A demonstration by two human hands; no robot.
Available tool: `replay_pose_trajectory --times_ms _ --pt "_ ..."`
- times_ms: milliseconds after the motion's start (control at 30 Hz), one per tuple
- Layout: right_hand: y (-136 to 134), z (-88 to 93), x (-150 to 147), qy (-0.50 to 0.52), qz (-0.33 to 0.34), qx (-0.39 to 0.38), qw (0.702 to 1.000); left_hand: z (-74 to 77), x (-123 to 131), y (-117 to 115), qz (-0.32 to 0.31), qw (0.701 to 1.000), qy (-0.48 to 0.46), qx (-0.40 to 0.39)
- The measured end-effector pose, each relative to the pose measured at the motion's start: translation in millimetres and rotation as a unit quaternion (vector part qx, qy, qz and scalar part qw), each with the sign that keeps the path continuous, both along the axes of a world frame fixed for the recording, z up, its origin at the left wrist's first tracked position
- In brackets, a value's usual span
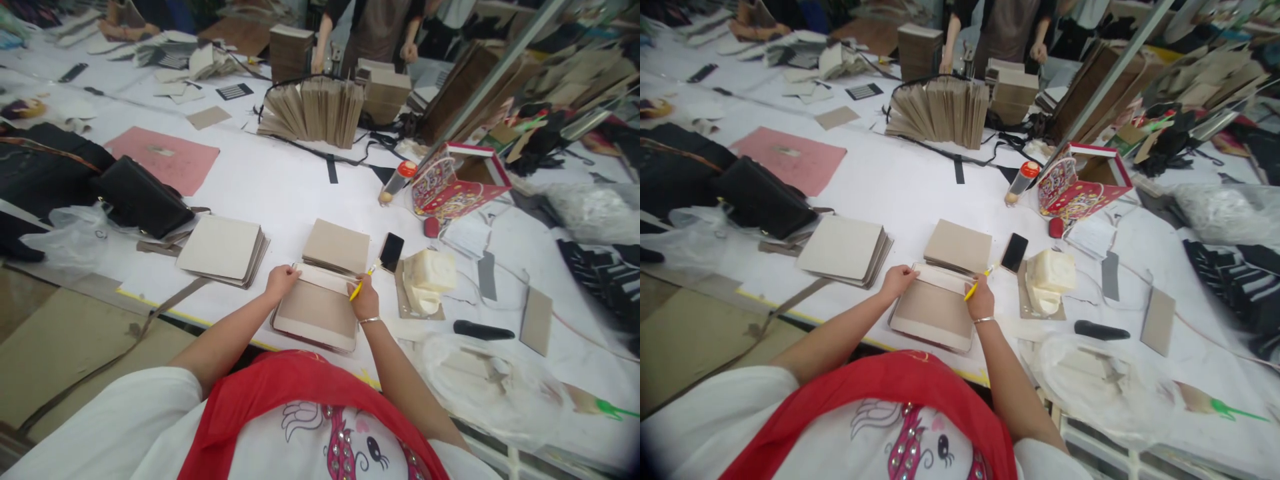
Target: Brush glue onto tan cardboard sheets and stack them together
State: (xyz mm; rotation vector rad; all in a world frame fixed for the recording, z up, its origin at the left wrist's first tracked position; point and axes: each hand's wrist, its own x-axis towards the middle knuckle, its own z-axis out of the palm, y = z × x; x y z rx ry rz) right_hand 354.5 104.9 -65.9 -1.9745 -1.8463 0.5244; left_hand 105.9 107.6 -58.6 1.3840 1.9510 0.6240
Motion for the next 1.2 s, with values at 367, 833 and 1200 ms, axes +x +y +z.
replay_pose_trajectory --times_ms 367,833,1200 --pt "12 -11.6 -1 -0.031 -0.025 0.005 0.999 -11.7 -1 9 0.010 0.999 0.027 -0.040" --pt "11 -10.9 -3 -0.103 0.001 0.005 0.995 -11.9 -1 11 -0.043 0.991 0.118 -0.046" --pt "-21 -23.3 -32 -0.075 0.237 0.179 0.952 -12.8 33 -19 -0.381 0.873 0.241 0.186"
